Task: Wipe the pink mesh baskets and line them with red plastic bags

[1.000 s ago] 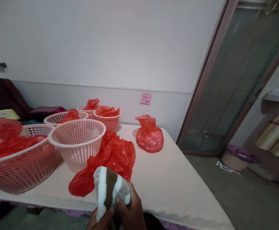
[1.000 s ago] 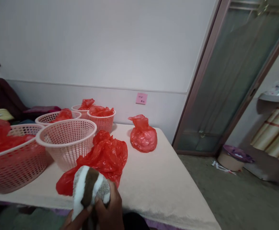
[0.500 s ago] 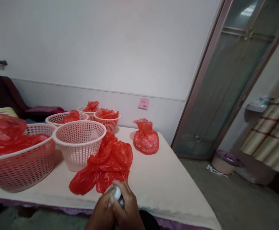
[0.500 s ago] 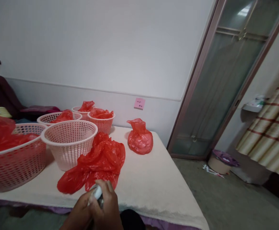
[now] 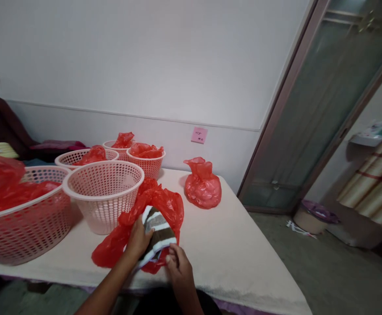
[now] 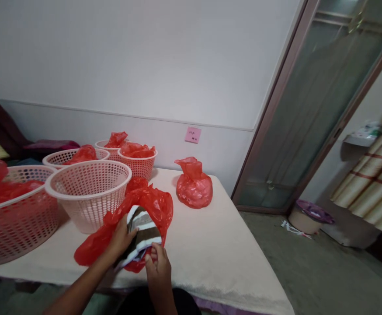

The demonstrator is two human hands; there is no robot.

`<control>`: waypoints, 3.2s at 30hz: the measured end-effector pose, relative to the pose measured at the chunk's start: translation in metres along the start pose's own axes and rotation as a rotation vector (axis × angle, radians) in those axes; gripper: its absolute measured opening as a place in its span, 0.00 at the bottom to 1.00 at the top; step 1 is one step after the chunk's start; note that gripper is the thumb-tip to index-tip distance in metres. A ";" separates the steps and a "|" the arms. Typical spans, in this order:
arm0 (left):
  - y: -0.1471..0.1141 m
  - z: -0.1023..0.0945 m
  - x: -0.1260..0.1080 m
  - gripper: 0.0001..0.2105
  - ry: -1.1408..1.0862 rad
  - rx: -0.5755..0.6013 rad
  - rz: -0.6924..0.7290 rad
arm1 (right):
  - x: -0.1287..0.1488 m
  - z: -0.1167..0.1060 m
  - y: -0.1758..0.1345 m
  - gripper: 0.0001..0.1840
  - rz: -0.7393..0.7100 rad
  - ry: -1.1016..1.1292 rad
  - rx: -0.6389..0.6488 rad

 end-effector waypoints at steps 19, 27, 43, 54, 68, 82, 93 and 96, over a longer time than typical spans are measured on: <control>-0.067 -0.011 -0.073 0.36 -0.541 0.240 -0.266 | 0.127 -0.048 0.019 0.44 0.074 0.625 0.097; -0.084 -0.030 -0.099 0.37 -0.525 0.295 -0.247 | 0.175 -0.068 -0.008 0.46 -0.056 0.495 0.087; -0.103 -0.051 -0.109 0.37 -0.518 0.294 -0.208 | 0.188 -0.065 -0.031 0.45 -0.099 0.436 0.103; -0.096 -0.041 -0.093 0.37 -0.534 0.224 -0.303 | 0.151 -0.053 -0.011 0.44 -0.030 0.421 0.103; -0.070 -0.012 -0.019 0.29 -0.390 0.193 -0.384 | 0.061 -0.021 0.027 0.32 0.169 0.139 0.128; -0.090 -0.037 0.074 0.16 -0.254 0.130 -0.411 | -0.024 0.021 0.057 0.31 0.079 -0.359 -0.125; -0.103 -0.063 0.060 0.11 -0.193 0.154 -0.389 | -0.022 0.052 0.056 0.21 0.026 -0.383 -0.121; -0.110 -0.066 0.055 0.12 -0.202 0.188 -0.411 | -0.017 0.062 0.059 0.36 0.032 -0.356 -0.143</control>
Point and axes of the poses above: each hand's wrist, its own y-axis towards the middle knuckle, its own z-axis out of the palm, x = y × z, the point moved 7 cm from there along y, towards the middle knuckle, and after that the axes turned 6 degrees about -y, right-handed, at the moved point
